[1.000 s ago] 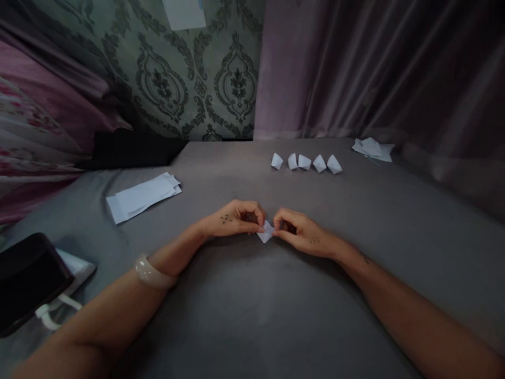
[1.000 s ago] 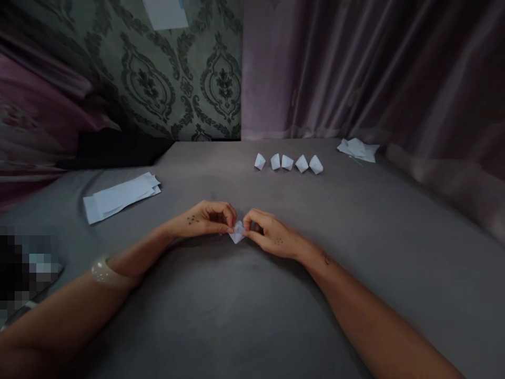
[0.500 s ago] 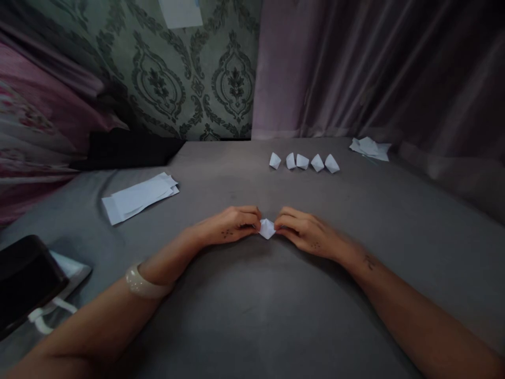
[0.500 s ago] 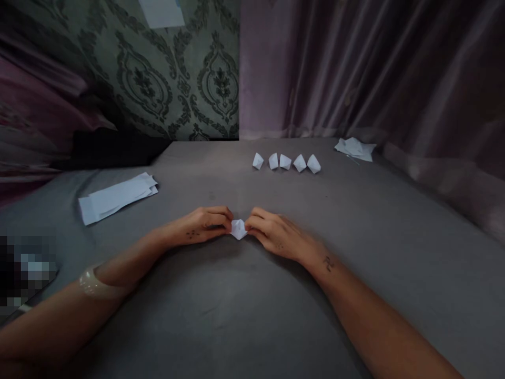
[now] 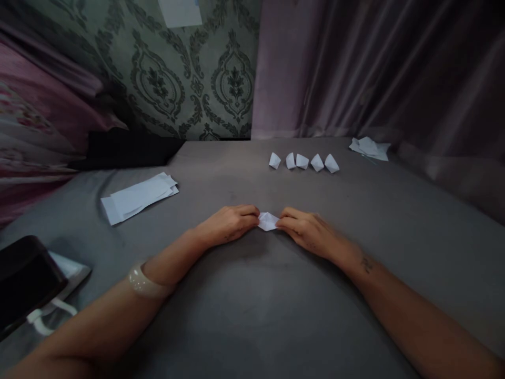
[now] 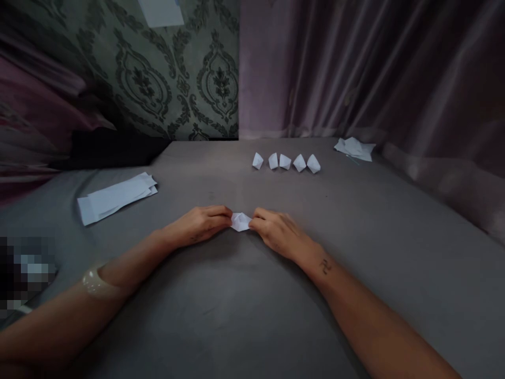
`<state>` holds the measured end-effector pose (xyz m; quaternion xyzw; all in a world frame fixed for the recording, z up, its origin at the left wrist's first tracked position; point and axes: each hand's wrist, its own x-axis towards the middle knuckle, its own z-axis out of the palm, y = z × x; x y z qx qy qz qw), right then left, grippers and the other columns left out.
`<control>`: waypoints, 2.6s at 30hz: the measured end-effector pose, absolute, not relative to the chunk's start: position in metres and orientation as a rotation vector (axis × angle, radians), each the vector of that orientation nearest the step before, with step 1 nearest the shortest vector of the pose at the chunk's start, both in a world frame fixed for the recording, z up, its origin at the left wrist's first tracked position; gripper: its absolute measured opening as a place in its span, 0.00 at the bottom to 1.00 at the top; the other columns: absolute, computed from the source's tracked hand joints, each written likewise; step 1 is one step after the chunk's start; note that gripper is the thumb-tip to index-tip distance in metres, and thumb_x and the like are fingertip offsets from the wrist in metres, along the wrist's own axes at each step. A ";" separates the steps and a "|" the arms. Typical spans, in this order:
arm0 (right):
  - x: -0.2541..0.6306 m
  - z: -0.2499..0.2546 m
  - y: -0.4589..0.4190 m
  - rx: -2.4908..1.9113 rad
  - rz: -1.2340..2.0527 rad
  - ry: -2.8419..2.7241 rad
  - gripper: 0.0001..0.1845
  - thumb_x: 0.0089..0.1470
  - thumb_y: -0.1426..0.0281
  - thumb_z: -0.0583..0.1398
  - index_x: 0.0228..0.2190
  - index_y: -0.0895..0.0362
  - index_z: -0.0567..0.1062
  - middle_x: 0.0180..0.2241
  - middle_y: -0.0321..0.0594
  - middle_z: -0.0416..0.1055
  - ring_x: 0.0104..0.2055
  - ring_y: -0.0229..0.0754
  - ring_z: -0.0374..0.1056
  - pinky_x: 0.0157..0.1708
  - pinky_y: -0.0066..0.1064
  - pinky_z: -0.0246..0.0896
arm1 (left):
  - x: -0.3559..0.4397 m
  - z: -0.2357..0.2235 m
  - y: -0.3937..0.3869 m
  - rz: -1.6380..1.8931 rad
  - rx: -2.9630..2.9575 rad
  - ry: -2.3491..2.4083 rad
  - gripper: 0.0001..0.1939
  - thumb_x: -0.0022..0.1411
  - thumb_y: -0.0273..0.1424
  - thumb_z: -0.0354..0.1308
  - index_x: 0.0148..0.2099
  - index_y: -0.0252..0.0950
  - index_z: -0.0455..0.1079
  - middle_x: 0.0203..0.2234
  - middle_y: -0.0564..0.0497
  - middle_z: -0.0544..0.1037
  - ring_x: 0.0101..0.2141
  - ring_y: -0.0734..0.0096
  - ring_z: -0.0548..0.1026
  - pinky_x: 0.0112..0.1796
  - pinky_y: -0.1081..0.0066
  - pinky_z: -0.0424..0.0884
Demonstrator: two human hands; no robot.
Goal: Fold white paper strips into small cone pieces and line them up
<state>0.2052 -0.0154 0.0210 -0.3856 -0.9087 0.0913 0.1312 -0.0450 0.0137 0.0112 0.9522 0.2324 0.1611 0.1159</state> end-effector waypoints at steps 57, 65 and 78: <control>0.186 0.014 -0.017 -1.413 0.843 -2.011 0.14 0.58 0.60 0.55 0.32 0.55 0.75 0.25 0.34 0.69 0.26 0.36 0.62 0.26 0.28 0.52 | -0.029 0.009 0.011 0.760 1.440 0.938 0.11 0.50 0.35 0.66 0.35 0.33 0.74 0.26 0.51 0.78 0.27 0.74 0.74 0.30 0.75 0.68; 0.191 0.019 -0.018 -1.311 0.689 -2.132 0.13 0.60 0.62 0.54 0.31 0.57 0.73 0.29 0.36 0.70 0.29 0.36 0.63 0.29 0.28 0.53 | -0.030 0.016 0.006 0.832 1.398 1.036 0.09 0.47 0.33 0.68 0.31 0.33 0.77 0.23 0.50 0.79 0.25 0.76 0.74 0.29 0.77 0.68; 0.187 0.017 -0.021 -1.221 0.832 -2.000 0.10 0.56 0.64 0.58 0.27 0.56 0.71 0.32 0.36 0.74 0.29 0.35 0.65 0.29 0.27 0.56 | -0.025 0.022 0.000 0.939 1.360 1.009 0.07 0.44 0.30 0.70 0.27 0.33 0.76 0.27 0.49 0.82 0.28 0.73 0.77 0.32 0.75 0.72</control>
